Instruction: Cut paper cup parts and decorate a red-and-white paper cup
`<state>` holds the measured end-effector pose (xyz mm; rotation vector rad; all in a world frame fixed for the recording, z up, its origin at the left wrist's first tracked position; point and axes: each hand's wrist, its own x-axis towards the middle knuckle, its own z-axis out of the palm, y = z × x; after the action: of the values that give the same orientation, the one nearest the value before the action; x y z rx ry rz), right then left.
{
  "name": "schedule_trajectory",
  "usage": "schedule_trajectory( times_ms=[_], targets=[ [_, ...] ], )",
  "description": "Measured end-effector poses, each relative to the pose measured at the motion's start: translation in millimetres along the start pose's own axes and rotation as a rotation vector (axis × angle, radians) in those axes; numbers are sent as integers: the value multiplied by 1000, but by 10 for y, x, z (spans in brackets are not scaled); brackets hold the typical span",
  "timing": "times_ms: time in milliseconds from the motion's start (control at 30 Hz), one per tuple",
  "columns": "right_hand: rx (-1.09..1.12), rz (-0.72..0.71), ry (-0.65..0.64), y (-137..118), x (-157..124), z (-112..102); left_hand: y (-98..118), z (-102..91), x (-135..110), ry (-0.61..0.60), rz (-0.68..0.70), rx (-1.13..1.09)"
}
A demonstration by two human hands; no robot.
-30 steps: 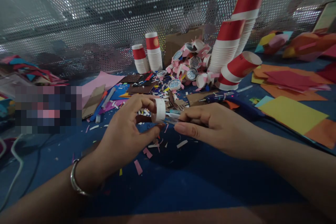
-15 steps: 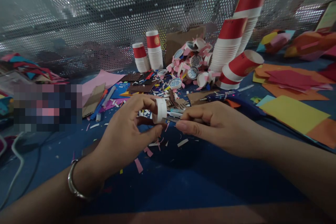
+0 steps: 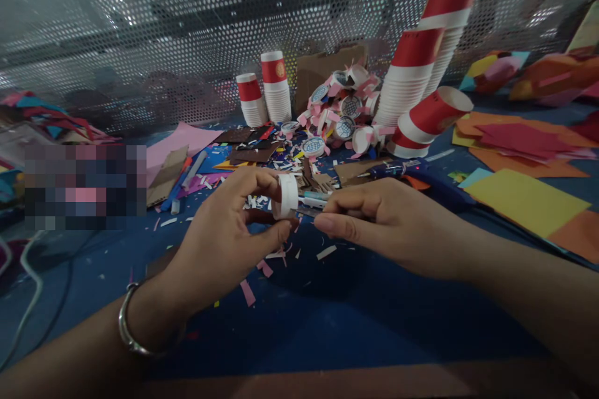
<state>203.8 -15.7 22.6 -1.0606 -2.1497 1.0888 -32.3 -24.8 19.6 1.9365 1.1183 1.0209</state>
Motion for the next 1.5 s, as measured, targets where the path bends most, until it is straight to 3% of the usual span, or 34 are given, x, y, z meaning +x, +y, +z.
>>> schedule_trajectory(
  times_ms=[567,900,1500],
  targets=[
    [61,-2,-8,11,-13,-2,2,24,-30,76,103,38],
    [175,77,-14,66,8,-38,10,20,-34,8,136,120],
    [134,35,-21,71,10,-36,29,-15,-40,2,231,308]
  ],
)
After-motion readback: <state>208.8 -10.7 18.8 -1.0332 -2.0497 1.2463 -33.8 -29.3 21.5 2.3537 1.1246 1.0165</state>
